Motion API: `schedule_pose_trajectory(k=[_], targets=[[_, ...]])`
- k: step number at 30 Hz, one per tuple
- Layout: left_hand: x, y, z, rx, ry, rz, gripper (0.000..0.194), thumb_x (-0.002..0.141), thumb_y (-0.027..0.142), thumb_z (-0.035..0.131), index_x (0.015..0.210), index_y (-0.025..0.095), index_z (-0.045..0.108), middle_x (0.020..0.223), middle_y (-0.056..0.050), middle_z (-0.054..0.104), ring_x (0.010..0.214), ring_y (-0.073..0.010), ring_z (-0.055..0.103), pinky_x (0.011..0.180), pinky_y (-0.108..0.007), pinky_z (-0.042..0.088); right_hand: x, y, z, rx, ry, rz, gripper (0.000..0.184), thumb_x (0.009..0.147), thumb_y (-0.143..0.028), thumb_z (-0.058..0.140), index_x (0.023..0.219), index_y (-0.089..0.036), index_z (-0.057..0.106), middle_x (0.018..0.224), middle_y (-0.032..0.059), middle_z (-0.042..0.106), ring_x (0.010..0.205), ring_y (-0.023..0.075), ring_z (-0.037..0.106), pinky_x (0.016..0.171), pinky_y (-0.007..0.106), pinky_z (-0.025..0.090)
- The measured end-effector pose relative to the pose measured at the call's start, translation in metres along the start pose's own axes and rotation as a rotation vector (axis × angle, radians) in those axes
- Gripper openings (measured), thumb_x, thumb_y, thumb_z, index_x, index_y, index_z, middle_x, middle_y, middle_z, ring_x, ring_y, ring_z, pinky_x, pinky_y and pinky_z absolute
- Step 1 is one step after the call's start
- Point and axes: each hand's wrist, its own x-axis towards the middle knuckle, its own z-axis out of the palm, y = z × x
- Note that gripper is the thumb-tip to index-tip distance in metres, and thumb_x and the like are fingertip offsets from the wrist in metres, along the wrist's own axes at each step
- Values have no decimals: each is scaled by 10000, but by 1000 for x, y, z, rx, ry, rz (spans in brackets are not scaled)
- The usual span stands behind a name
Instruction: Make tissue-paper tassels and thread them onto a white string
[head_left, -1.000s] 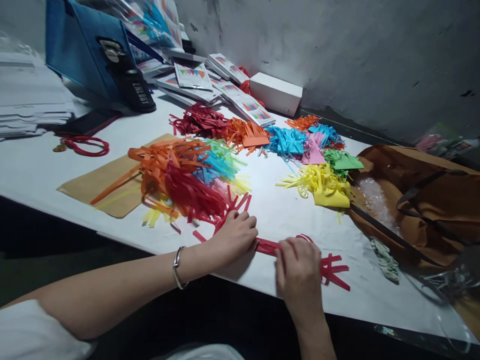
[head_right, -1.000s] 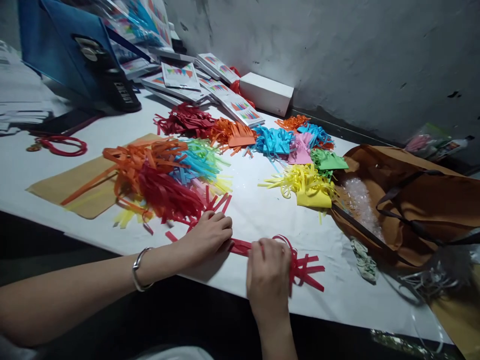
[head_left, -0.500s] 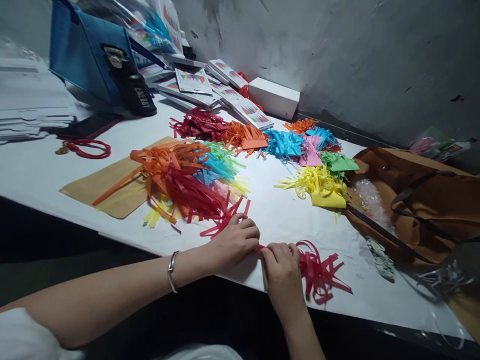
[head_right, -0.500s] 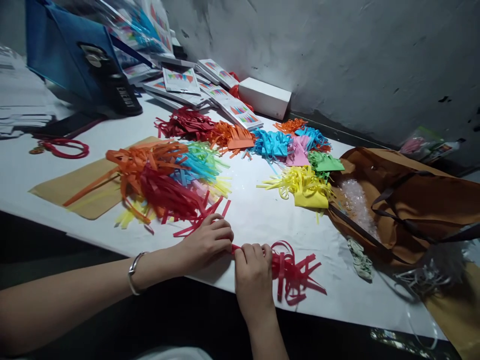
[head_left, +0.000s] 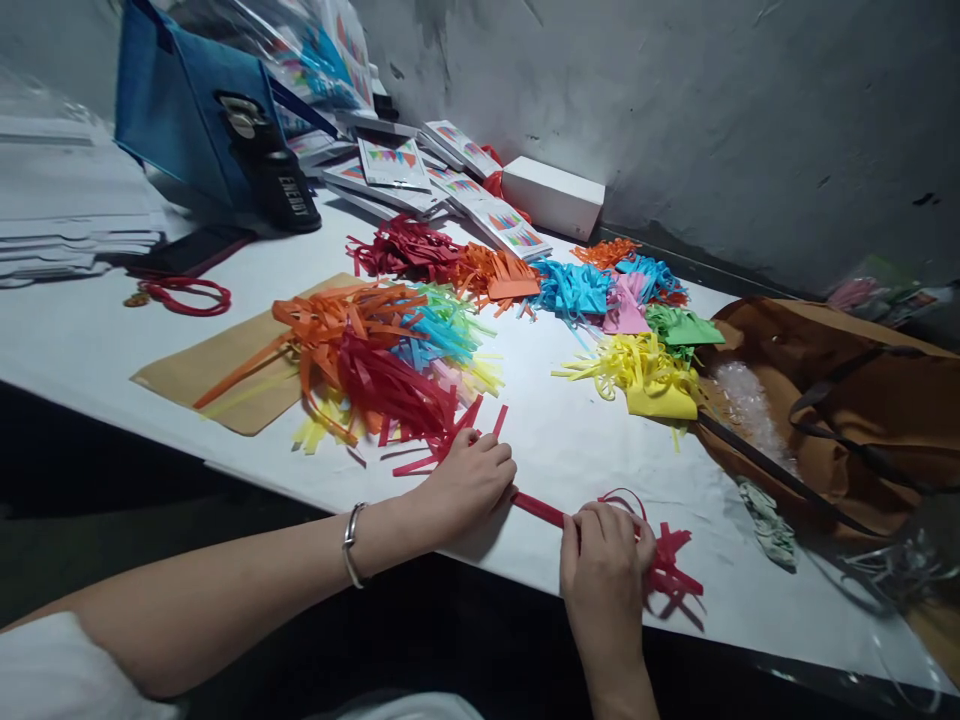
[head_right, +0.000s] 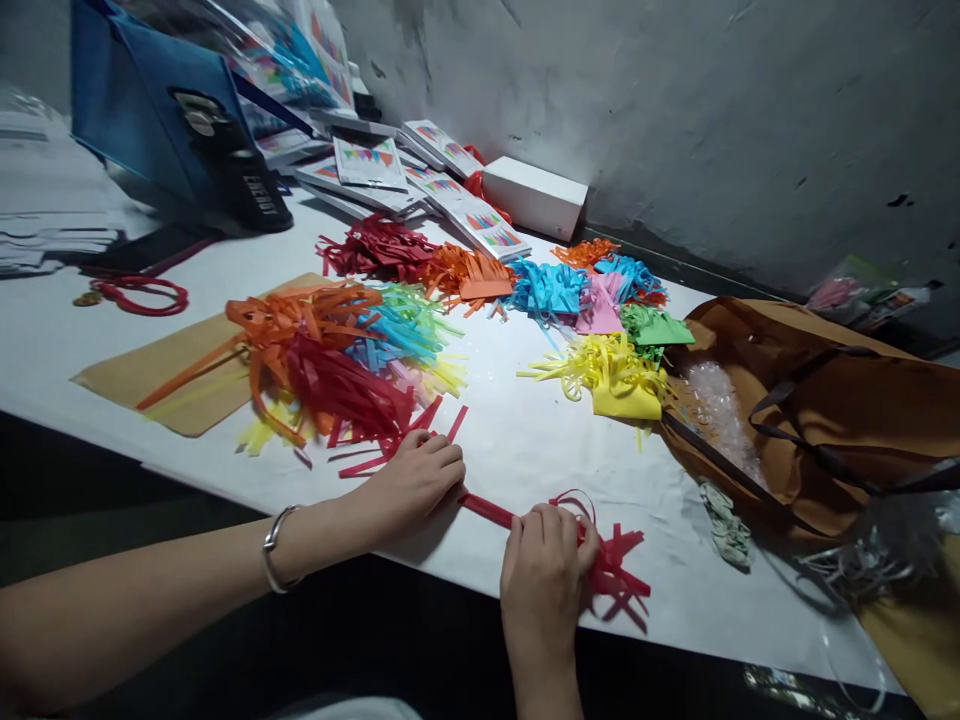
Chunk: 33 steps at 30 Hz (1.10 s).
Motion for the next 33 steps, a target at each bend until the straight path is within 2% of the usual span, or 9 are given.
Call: schedule_pose_trajectory(k=[4,6,9,13,15,18,21,27,33], targets=[[4,-1,-1,33,10,51,102,905,153,622,805,169,638,876,-44,642,842,-227,541,855,-431,315,3,-7,2,-94,27,3,129,950,-134,501,890,-195,598,943,56,679,961,263,587,1036,561,268],[3,-3,-1,30,35,151,90,893,121,638,822,177,641,899,-36,648,864,-218,536,885,-427,303,4,-12,2,-25,32,-39,156,947,-111,493,954,-202,620,981,58,676,987,253,585,1061,551,259],[1,-9,1,10,56,280,100,890,128,655,809,186,646,851,-19,647,865,-212,524,889,-418,294,7,-17,2,123,-22,-113,154,958,-142,508,957,-225,638,921,30,663,936,218,584,1082,522,256],[2,-13,0,2,96,381,172,927,180,630,756,189,645,785,-6,631,841,-206,513,896,-426,286,12,-20,4,153,-52,-117,95,956,-198,563,930,-231,648,892,19,655,922,217,569,1072,527,247],[5,-13,-2,-15,96,389,196,924,179,627,728,183,636,773,-6,629,832,-200,516,895,-418,290,16,-21,7,151,-66,-155,90,951,-184,571,923,-223,647,885,19,654,901,212,565,1044,511,268],[7,-11,-4,-93,71,333,125,900,179,635,775,181,642,824,-12,647,855,-197,534,885,-391,308,19,-23,11,172,-76,-213,134,945,-123,546,892,-203,639,830,15,644,821,192,554,970,465,315],[6,-10,-3,-148,53,300,80,903,157,616,834,182,649,893,-24,666,890,-200,546,901,-384,311,19,-23,11,241,-67,-189,149,951,-117,537,880,-201,638,802,7,635,778,177,548,929,433,339],[3,-14,2,-223,56,258,112,879,112,625,812,196,654,883,-8,680,871,-189,545,878,-370,308,7,-8,0,333,-30,-142,156,965,-153,554,849,-216,637,779,-20,629,763,149,554,1041,453,319],[4,-11,5,-94,51,303,89,911,126,619,865,193,656,892,-9,671,874,-197,529,906,-400,294,-8,1,-5,228,-38,-128,158,968,-127,504,933,-219,627,884,8,656,894,182,582,1110,498,276]])
